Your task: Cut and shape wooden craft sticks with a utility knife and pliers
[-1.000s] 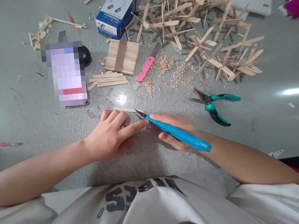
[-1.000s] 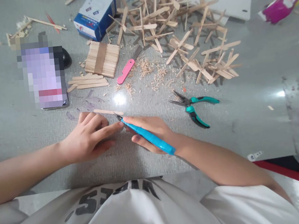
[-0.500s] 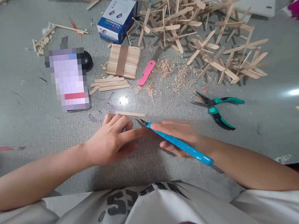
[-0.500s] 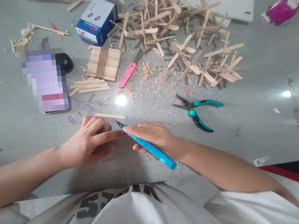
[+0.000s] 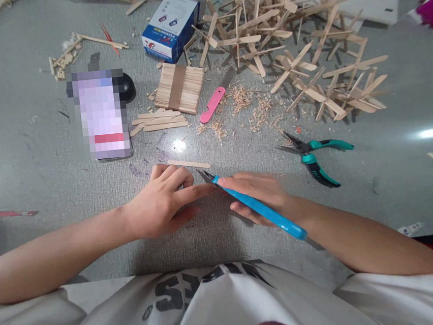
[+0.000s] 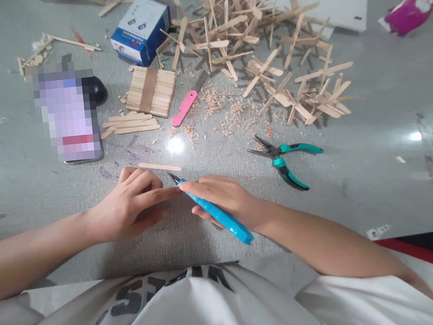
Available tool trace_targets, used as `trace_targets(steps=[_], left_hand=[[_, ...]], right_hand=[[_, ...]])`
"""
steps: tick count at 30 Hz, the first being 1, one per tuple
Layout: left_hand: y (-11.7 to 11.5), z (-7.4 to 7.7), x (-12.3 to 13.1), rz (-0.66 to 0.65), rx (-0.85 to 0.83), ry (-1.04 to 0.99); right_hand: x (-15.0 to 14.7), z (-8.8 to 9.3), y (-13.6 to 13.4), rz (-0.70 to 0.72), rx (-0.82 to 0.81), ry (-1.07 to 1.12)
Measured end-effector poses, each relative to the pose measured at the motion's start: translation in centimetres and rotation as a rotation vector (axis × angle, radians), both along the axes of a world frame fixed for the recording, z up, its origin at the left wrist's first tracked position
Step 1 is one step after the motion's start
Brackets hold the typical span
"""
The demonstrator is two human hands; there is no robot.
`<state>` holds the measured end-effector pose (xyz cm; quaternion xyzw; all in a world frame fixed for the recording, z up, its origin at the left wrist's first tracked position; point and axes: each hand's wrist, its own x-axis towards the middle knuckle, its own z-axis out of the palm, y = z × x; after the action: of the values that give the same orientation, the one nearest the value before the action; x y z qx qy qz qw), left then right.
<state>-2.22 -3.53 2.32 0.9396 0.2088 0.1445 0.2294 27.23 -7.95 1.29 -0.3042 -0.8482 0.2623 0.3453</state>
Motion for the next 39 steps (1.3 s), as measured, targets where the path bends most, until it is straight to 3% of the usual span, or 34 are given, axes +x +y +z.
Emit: trace_targets(steps=[7, 14, 16, 20, 23, 29, 39], left_hand=[[-0.1, -0.1, 0.2, 0.01, 0.017, 0.018], [-0.2, -0.4, 0.3, 0.03, 0.179, -0.001], [-0.1, -0.3, 0.2, 0.112, 0.275, 0.003], [-0.2, 0.0, 0.3, 0.229, 0.445, 0.065], [-0.5, 0.4, 0.5, 0.29, 0.507, 0.199], [-1.0, 0.4, 0.7, 0.331, 0.444, 0.349], [-0.5, -1.3, 0.1, 0.253, 0.242, 0.164]], right_hand=[[0.1, 0.0, -0.1, 0.01, -0.014, 0.039], [0.2, -0.9, -0.6, -0.04, 0.009, 0.054], [0.2, -1.0, -0.7, -0.121, -0.089, 0.134], [0.3, -0.7, -0.8, -0.211, -0.466, 0.388], [0.3, -0.4, -0.7, -0.204, -0.539, 0.439], [0.1, -0.5, -0.7, -0.202, -0.532, 0.429], [0.5, -0.8, 0.7, -0.345, -0.21, 0.327]])
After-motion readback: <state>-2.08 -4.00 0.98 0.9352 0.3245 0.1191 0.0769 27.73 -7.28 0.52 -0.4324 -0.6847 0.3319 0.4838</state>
